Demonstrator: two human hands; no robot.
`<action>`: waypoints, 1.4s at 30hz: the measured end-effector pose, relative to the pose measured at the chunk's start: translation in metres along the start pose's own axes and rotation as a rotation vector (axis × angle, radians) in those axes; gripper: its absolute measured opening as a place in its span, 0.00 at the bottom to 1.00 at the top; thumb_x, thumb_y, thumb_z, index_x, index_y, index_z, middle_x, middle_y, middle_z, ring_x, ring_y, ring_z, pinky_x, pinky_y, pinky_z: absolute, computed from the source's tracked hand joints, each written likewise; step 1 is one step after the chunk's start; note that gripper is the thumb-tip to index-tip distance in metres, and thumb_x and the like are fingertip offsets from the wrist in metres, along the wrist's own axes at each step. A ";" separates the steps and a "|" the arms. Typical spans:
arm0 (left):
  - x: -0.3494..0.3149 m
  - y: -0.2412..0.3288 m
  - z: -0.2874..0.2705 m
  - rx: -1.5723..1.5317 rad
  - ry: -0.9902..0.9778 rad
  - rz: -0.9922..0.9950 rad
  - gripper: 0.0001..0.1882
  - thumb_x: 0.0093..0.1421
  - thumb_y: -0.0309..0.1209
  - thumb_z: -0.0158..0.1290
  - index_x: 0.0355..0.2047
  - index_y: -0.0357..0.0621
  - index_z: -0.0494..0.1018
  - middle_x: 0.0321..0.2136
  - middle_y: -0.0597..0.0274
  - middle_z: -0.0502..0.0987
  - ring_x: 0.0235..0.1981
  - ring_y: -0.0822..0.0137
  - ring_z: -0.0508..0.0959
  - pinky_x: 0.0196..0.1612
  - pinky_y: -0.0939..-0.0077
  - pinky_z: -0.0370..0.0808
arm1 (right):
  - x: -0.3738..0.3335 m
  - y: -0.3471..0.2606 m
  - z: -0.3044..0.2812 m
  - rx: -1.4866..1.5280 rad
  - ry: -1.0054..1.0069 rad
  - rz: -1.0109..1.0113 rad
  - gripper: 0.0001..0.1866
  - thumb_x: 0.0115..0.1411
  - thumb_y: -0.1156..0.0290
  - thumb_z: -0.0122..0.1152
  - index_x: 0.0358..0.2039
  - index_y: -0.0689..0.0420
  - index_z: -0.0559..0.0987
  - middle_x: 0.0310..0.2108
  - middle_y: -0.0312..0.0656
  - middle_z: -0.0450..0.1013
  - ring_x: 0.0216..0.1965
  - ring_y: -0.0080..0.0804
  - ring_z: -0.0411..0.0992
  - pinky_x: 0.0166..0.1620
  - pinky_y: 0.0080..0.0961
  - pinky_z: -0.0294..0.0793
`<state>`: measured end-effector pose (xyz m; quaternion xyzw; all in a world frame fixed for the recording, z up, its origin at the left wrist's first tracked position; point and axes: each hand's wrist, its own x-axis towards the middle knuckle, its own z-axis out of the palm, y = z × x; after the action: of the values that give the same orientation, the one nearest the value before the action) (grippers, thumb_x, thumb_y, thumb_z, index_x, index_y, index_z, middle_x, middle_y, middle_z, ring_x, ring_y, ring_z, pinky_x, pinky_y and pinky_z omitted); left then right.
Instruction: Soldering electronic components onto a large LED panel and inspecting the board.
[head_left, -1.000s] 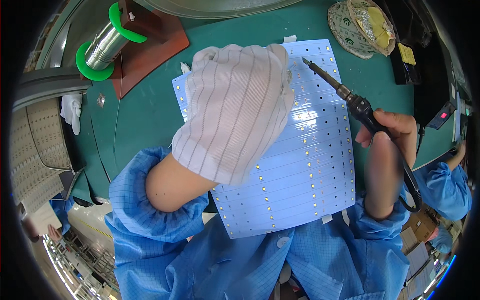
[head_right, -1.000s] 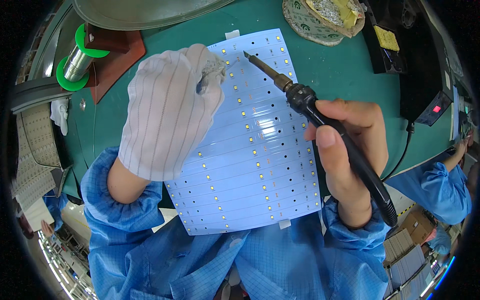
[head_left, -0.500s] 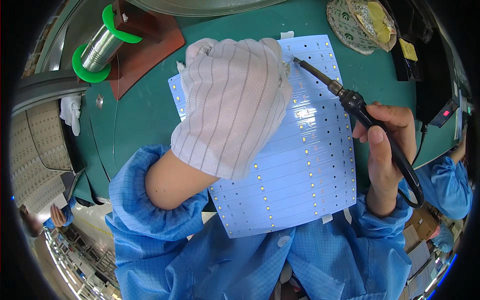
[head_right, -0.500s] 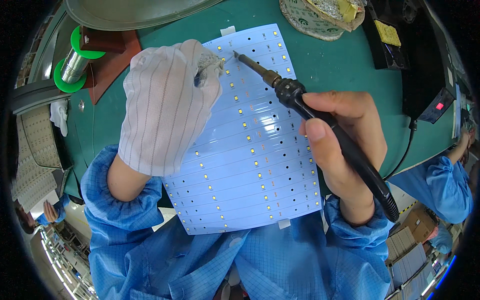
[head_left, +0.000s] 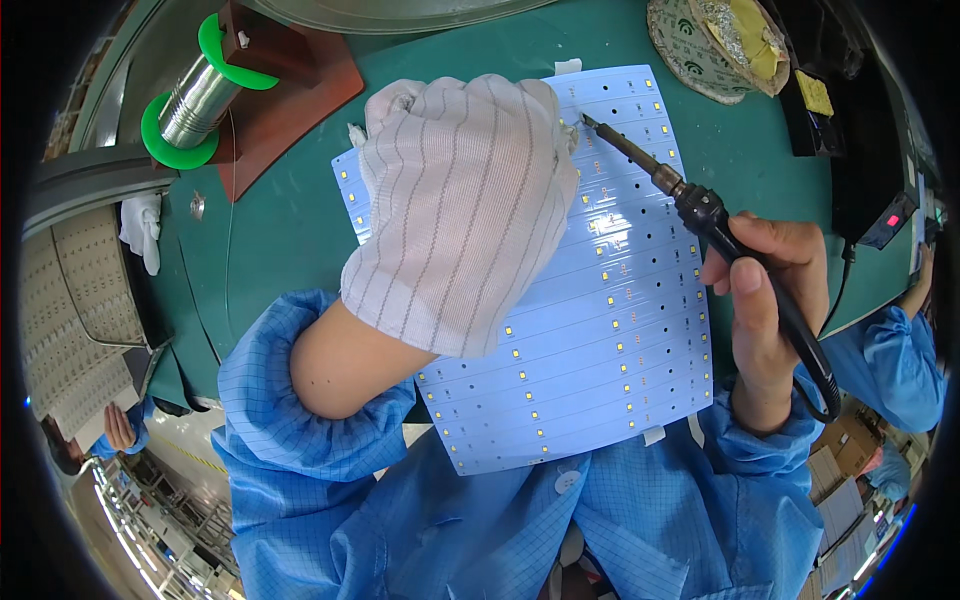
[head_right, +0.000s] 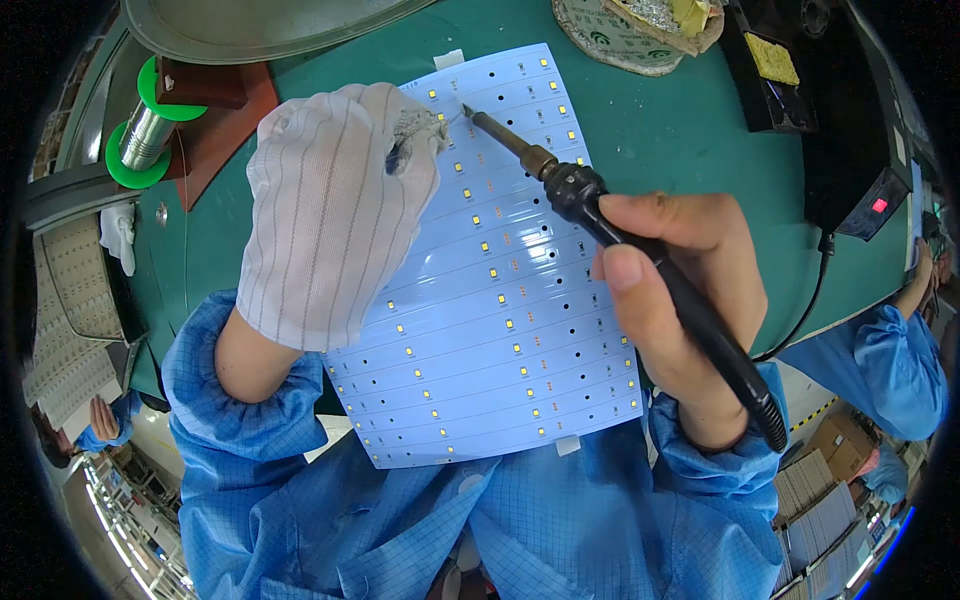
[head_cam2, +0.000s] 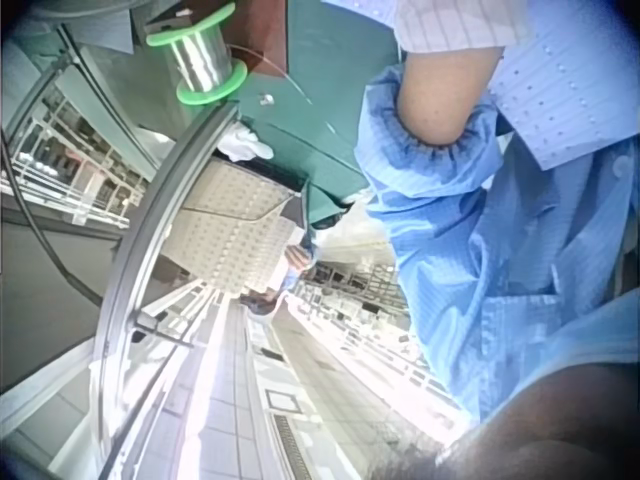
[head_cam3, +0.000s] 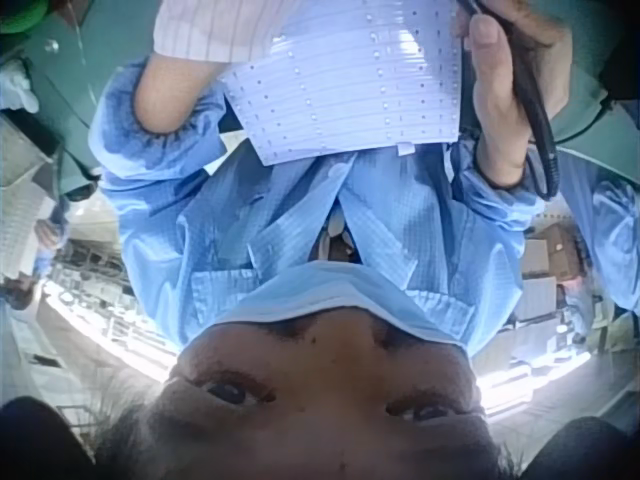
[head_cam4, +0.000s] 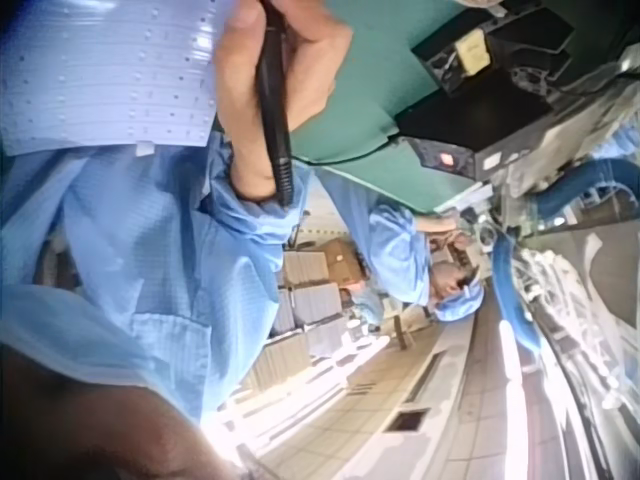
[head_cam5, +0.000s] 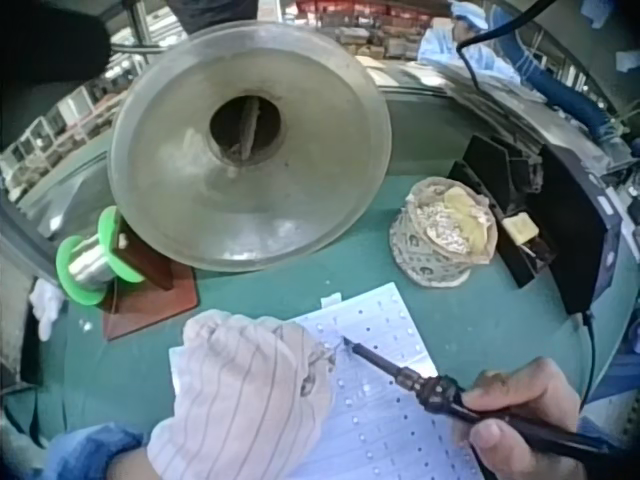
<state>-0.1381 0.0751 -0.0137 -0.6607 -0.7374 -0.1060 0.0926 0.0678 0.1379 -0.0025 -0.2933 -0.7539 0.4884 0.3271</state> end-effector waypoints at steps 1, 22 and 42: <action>0.003 0.003 0.007 -0.008 0.008 0.001 0.10 0.49 0.34 0.53 0.29 0.42 0.69 0.23 0.56 0.69 0.26 0.55 0.70 0.34 0.64 0.66 | -0.003 0.001 0.000 -0.023 0.023 0.017 0.15 0.59 0.64 0.52 0.39 0.64 0.67 0.22 0.42 0.68 0.22 0.20 0.64 0.25 0.13 0.61; -0.011 -0.001 -0.023 -0.075 0.040 -0.031 0.11 0.46 0.32 0.53 0.29 0.41 0.70 0.23 0.53 0.69 0.29 0.54 0.70 0.33 0.62 0.66 | -0.010 -0.010 0.022 -0.290 -0.072 -0.367 0.18 0.46 0.77 0.67 0.36 0.67 0.70 0.15 0.43 0.68 0.15 0.30 0.68 0.17 0.22 0.65; -0.014 -0.004 -0.030 -0.136 -0.039 0.035 0.11 0.50 0.29 0.53 0.36 0.44 0.72 0.32 0.57 0.71 0.36 0.60 0.71 0.40 0.69 0.69 | 0.015 0.000 -0.014 -0.871 0.162 -0.290 0.14 0.53 0.75 0.59 0.42 0.55 0.76 0.39 0.41 0.72 0.43 0.34 0.67 0.46 0.26 0.64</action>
<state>-0.1406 0.0531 0.0110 -0.6800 -0.7186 -0.1415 0.0350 0.0695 0.1570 0.0046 -0.3321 -0.8940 0.0510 0.2964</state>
